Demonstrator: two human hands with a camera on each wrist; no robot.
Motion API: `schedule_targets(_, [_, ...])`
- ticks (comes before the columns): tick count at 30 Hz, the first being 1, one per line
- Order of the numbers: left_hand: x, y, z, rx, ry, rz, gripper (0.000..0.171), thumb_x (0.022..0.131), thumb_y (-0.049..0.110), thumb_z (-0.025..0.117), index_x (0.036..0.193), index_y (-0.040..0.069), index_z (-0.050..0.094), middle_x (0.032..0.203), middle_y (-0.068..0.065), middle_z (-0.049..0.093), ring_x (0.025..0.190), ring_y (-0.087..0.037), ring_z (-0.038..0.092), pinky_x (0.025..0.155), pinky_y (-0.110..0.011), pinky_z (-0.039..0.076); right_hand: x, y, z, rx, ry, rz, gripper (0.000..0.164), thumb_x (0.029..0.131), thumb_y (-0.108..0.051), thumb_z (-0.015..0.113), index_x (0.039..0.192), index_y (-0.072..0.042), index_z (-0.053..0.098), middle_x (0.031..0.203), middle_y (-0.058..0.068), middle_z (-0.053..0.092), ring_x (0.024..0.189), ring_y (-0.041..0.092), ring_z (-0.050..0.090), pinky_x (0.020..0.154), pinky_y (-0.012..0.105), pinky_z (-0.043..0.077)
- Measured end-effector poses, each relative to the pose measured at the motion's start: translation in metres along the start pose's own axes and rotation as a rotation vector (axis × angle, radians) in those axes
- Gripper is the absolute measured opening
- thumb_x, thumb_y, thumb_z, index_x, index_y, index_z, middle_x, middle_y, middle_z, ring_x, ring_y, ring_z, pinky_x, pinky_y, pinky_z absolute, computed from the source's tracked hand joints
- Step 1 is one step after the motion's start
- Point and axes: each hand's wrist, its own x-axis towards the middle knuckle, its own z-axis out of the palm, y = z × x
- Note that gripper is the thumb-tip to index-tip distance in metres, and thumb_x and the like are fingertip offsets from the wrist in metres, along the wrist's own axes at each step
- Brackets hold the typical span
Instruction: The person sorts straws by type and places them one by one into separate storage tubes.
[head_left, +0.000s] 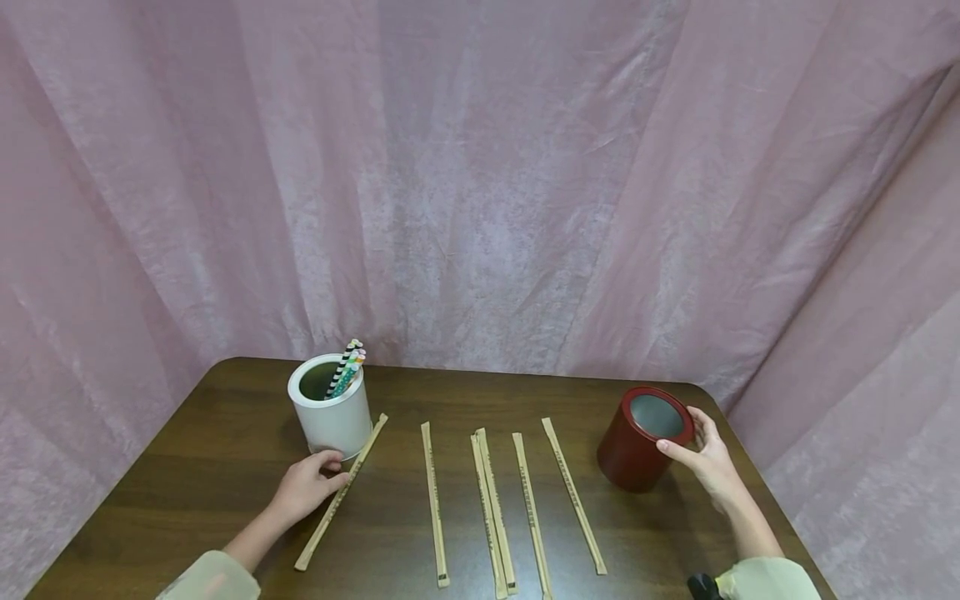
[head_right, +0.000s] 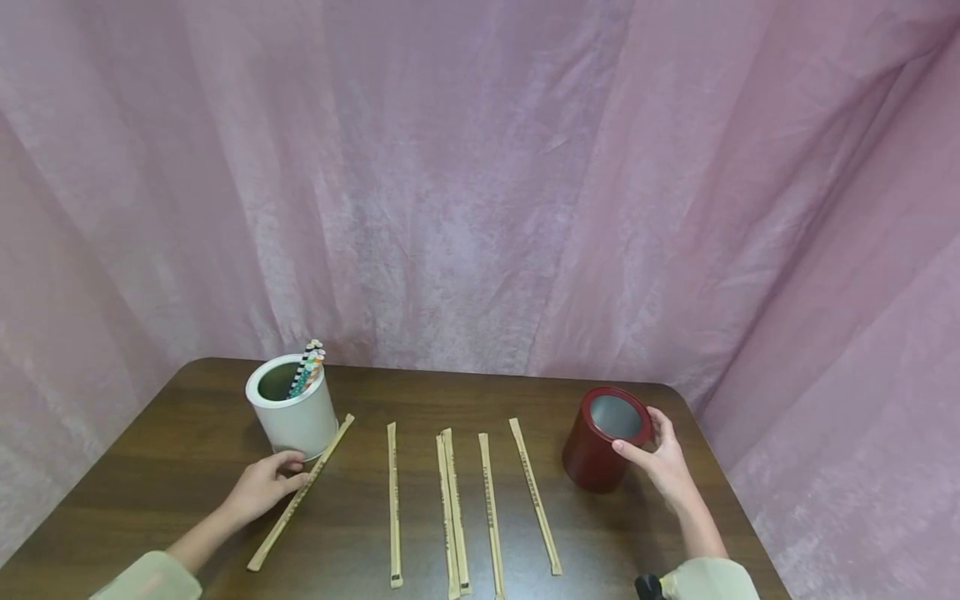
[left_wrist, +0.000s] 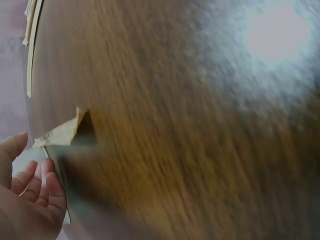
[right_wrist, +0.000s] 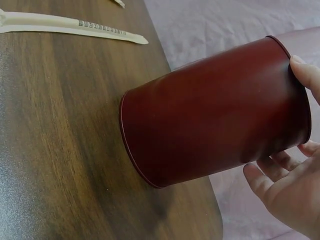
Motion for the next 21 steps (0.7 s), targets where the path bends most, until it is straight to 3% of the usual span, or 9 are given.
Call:
schedule_targets(6, [-0.001, 0.009, 0.007, -0.016, -0.031, -0.002, 0.032, 0.074, 0.016, 0.069, 0.101, 0.002, 0.061, 0.086, -0.005, 0.064, 0.064, -0.009, 0.056, 0.058, -0.025, 0.043, 0.009, 0.020, -0.003, -0.006, 0.026, -0.018, 0.085, 0.079, -0.023, 0.065, 0.141, -0.017, 0.008, 0.147, 0.019, 0.008, 0.134, 0.037, 0.000, 0.101, 0.061, 0.009])
schedule_targets(16, [-0.001, 0.022, 0.013, 0.055, -0.066, 0.037, 0.033, 0.071, 0.015, 0.071, 0.102, 0.006, 0.060, 0.079, -0.001, 0.061, 0.073, -0.015, 0.056, 0.062, -0.031, 0.042, 0.009, 0.023, -0.004, 0.014, 0.015, -0.029, 0.088, 0.079, -0.023, 0.065, 0.142, -0.013, 0.004, 0.147, 0.021, 0.004, 0.134, 0.039, -0.002, 0.102, 0.061, 0.007])
schedule_targets(21, [0.004, 0.028, 0.018, 0.087, -0.089, 0.024, 0.032, 0.071, 0.018, 0.071, 0.099, 0.007, 0.060, 0.073, 0.001, 0.060, 0.065, -0.011, 0.053, 0.057, -0.029, 0.041, 0.009, 0.020, -0.003, 0.011, 0.025, -0.027, 0.093, 0.076, -0.024, 0.068, 0.141, -0.008, 0.003, 0.146, 0.023, 0.004, 0.133, 0.040, 0.000, 0.101, 0.061, 0.008])
